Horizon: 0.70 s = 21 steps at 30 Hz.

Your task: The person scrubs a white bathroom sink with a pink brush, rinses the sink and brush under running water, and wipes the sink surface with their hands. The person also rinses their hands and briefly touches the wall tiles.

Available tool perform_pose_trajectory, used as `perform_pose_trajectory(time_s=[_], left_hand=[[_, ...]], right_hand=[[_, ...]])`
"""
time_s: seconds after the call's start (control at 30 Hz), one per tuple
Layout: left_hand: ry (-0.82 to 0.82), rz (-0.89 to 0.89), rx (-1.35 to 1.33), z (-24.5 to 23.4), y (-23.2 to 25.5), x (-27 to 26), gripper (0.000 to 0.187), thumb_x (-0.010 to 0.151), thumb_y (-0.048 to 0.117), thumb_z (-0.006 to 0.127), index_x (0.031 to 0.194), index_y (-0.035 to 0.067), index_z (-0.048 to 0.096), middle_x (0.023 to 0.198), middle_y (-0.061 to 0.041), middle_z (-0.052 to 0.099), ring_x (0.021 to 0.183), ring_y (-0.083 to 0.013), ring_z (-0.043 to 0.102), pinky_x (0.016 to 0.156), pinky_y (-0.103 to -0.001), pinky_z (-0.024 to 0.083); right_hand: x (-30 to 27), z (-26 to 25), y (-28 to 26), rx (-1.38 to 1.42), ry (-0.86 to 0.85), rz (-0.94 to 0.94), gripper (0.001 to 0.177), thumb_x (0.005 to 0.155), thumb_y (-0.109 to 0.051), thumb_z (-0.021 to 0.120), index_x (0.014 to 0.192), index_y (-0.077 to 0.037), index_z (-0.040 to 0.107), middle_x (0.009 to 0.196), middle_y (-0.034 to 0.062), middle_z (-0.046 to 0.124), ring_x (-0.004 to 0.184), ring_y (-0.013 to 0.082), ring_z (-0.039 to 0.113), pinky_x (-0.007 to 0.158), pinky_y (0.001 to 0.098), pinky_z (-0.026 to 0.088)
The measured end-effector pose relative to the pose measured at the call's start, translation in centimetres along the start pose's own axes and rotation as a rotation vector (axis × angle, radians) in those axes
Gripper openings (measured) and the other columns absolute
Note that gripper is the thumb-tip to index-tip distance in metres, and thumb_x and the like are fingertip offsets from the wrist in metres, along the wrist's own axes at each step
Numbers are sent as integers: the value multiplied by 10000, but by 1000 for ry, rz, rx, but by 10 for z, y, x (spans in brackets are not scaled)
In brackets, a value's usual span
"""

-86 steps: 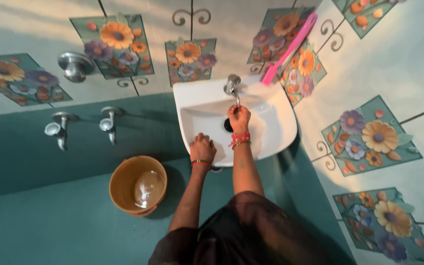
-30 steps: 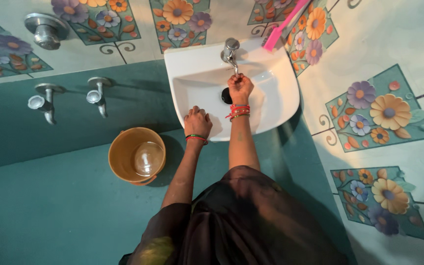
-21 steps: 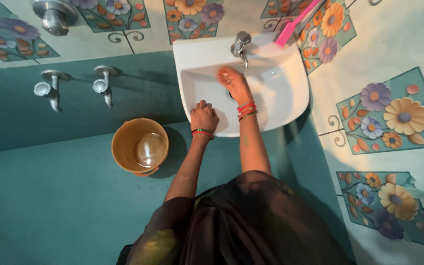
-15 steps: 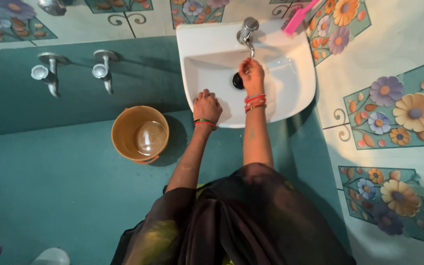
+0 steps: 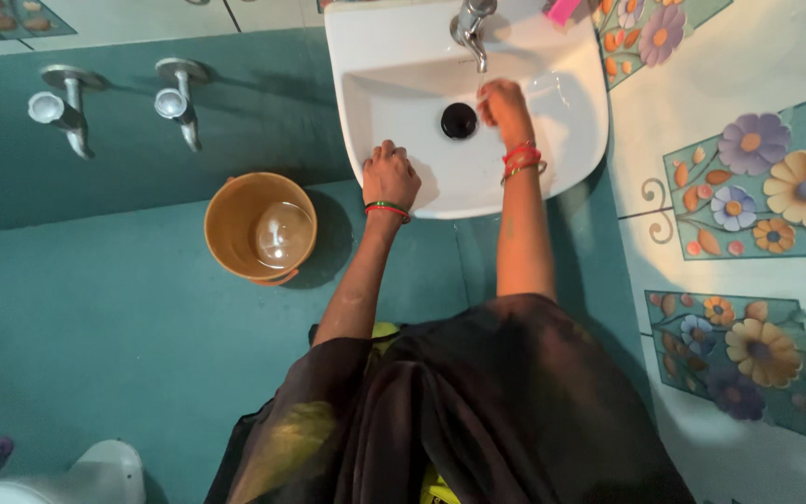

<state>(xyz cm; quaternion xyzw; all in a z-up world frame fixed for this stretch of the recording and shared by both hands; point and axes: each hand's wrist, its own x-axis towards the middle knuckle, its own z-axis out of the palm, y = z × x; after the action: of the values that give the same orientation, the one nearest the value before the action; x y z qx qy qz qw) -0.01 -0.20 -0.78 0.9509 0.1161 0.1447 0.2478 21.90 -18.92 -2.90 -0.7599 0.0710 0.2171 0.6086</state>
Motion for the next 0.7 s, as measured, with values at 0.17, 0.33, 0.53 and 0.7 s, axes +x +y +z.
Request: perform_pose_trajectory(time_s=[0.17, 0.33, 0.53, 0.7], left_hand=[[2, 7, 2, -1, 0, 5, 122, 866, 110, 618, 857, 22, 703, 1027, -140, 628, 1007, -316, 620, 844, -457, 500], [-9, -6, 9, -2, 2, 4, 141, 890, 130, 621, 866, 20, 706, 1024, -138, 629, 1010, -312, 621, 841, -459, 498], [49, 23, 12, -2, 1, 4, 133, 869, 134, 636, 852, 23, 708, 1009, -136, 634, 990, -311, 629, 837, -458, 507], [45, 23, -10, -4, 1, 2, 125, 883, 120, 637, 849, 25, 710, 1012, -128, 638, 987, -309, 629, 829, -458, 506]], right_hand=[[49, 19, 5, 988, -177, 133, 189, 939, -134, 471, 831, -30, 587, 709, 102, 569, 591, 206, 516, 538, 315, 421], [56, 37, 18, 1286, -285, 79, 140, 874, -96, 443, 775, -29, 516, 682, 82, 476, 580, 198, 428, 520, 334, 372], [33, 38, 9, 1283, -429, 74, 147, 881, -104, 443, 782, -19, 513, 695, 79, 477, 582, 196, 415, 519, 331, 353], [-32, -13, 4, 249, -822, -341, 232, 891, -136, 541, 695, -15, 513, 650, 102, 510, 566, 185, 443, 521, 303, 369]])
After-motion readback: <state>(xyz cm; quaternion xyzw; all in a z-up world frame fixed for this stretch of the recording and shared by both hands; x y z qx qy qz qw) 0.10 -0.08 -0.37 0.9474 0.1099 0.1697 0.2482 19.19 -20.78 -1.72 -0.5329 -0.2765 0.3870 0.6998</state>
